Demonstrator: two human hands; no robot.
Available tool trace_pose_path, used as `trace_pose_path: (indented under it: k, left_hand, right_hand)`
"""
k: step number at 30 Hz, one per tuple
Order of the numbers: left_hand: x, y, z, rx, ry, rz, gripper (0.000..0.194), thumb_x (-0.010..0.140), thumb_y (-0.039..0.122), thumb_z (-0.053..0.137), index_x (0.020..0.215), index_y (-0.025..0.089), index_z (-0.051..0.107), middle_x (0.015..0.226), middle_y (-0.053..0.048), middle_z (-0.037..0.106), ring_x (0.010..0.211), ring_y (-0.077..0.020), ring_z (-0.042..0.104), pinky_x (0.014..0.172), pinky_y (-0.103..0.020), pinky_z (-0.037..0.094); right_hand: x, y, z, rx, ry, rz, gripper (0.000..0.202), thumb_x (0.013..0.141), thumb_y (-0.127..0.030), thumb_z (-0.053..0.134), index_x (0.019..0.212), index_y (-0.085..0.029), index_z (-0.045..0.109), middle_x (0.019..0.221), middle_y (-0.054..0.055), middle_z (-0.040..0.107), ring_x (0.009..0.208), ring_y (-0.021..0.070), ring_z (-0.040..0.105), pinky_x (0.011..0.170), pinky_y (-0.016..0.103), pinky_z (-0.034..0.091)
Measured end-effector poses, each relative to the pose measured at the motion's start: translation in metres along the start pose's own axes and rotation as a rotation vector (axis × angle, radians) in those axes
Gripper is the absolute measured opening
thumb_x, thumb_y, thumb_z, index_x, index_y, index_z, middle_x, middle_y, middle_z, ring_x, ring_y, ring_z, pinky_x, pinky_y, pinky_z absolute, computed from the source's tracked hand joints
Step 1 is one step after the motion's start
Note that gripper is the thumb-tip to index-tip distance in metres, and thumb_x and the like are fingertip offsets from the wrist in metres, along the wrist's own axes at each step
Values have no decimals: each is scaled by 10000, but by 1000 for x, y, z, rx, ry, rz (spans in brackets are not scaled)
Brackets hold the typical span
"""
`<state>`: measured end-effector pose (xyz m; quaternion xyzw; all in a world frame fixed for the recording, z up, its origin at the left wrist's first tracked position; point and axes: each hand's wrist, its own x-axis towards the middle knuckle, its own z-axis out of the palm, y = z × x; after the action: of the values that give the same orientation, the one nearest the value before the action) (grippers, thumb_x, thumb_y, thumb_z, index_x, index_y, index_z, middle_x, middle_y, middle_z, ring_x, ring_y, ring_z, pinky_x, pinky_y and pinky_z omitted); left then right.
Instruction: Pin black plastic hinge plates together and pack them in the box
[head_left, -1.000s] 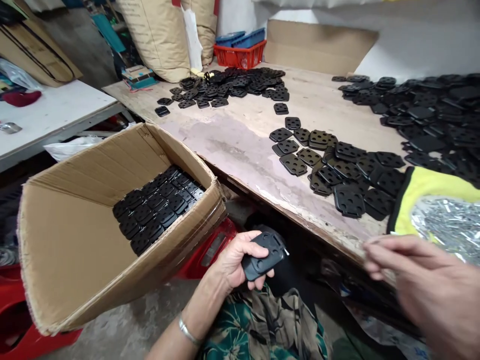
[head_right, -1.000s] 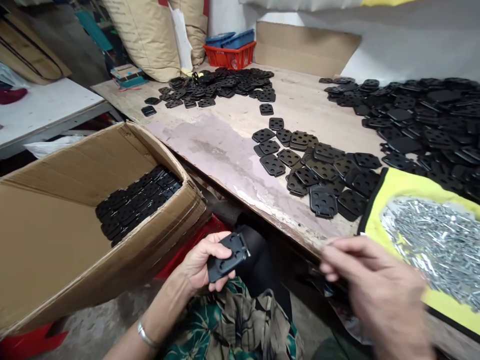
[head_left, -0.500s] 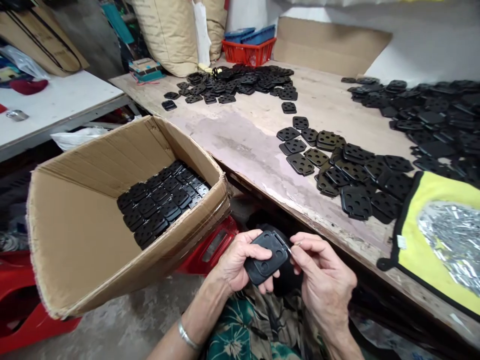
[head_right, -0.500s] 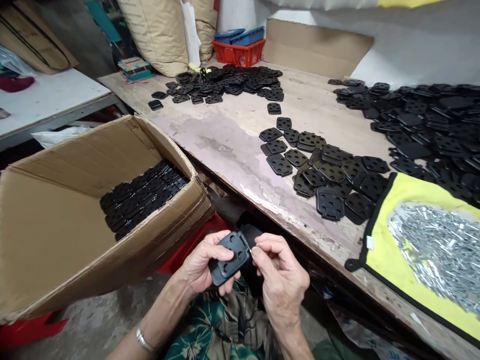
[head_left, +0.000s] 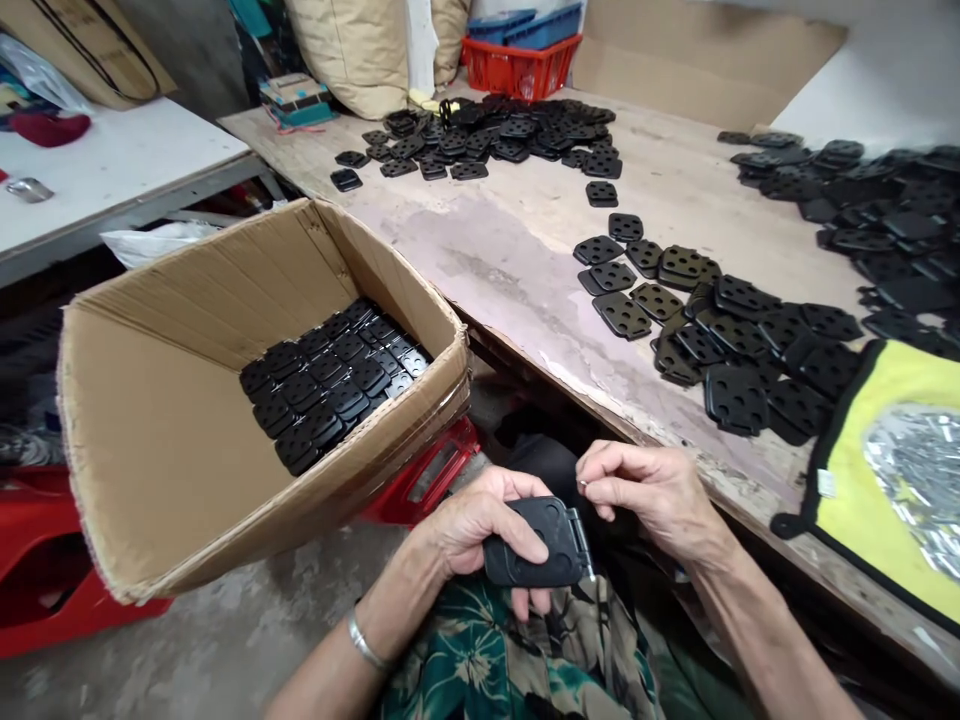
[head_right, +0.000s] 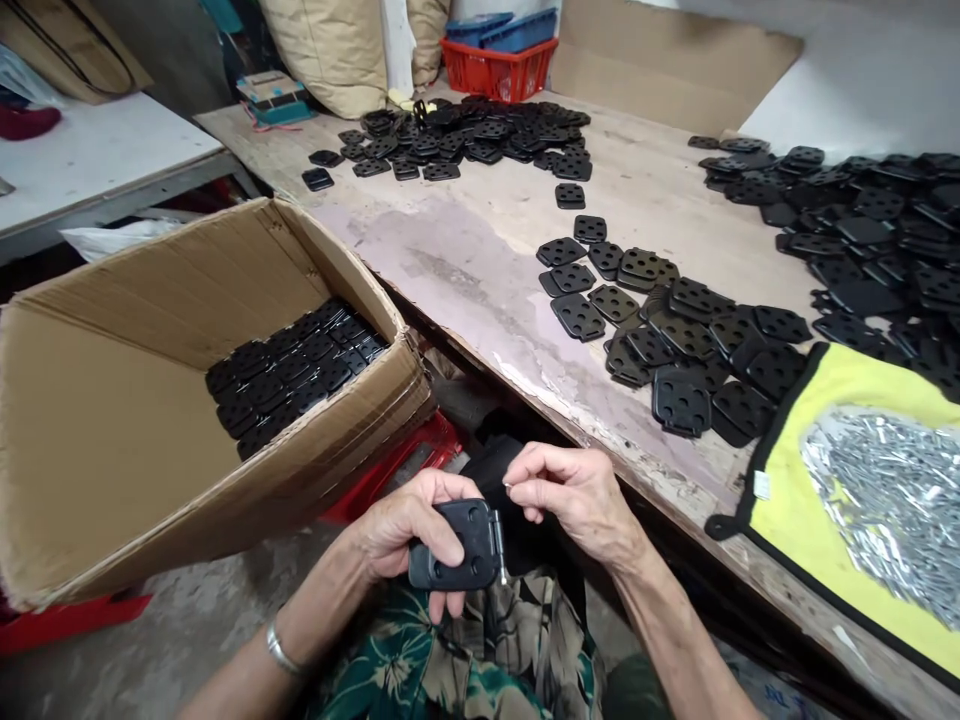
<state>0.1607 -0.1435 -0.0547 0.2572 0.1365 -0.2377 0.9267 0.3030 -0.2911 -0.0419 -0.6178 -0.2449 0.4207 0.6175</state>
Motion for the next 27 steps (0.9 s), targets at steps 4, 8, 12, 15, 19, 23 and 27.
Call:
trace_pose_path:
  k: [4,8,12,15,19,23,27]
  left_hand:
    - [-3,5,-8,38,13,-53,314,490,78,676,801,77,629,652,-113,710,477,-252,668,359,-311,541]
    - [-3,7,-14,49,9,-87,318,474,74,684,790,72,649,646,-120,714,472,-258,667,346,-301,535]
    - [-3,9,-18,48,-19,-133,318,474,63,692,789,76,659,640,-110,714,469,-251,668,353,-294,537]
    - [-3,10,-19,49,-36,-150,290,480,63,692,769,74,659,636,-106,714,466,-248,668,352,-287,534]
    - [-2,8,-20,23,-59,-159,281,475,59,683,754,76,651,630,-102,711,472,-256,671,356,-294,537]
    - [-2,6,-21,15,-97,-172,264,486,61,679,749,73,655,615,-99,707,461,-252,665,351,-291,534]
    - [0,3,-23,-17,-132,-197,286,490,58,658,776,76,657,611,-104,704,468,-265,669,354,-303,538]
  right_hand:
    - [7,-13,1,-78,-274,-47,133,785,-244,698,723,-130,726,736,39,601,526,90,535,489,223,468]
    - [11,-14,7,-105,-354,-50,156,816,-232,681,707,-128,723,723,39,596,532,84,537,496,208,471]
    - [13,-11,8,-119,-411,-97,134,837,-184,659,739,-125,728,728,38,592,523,79,536,490,203,474]
    - [14,-12,6,-194,-476,-200,177,882,-180,606,773,-119,732,708,42,580,547,88,531,500,208,472]
    - [16,-17,3,-289,-565,-307,339,953,-301,510,784,-96,720,722,67,570,583,99,524,522,220,459]
    - [17,-23,4,-369,-622,-392,453,987,-354,420,754,-76,690,717,88,567,594,102,519,534,216,443]
    - [18,-28,6,-446,-675,-483,421,997,-264,391,731,-81,661,714,97,578,593,101,508,541,218,422]
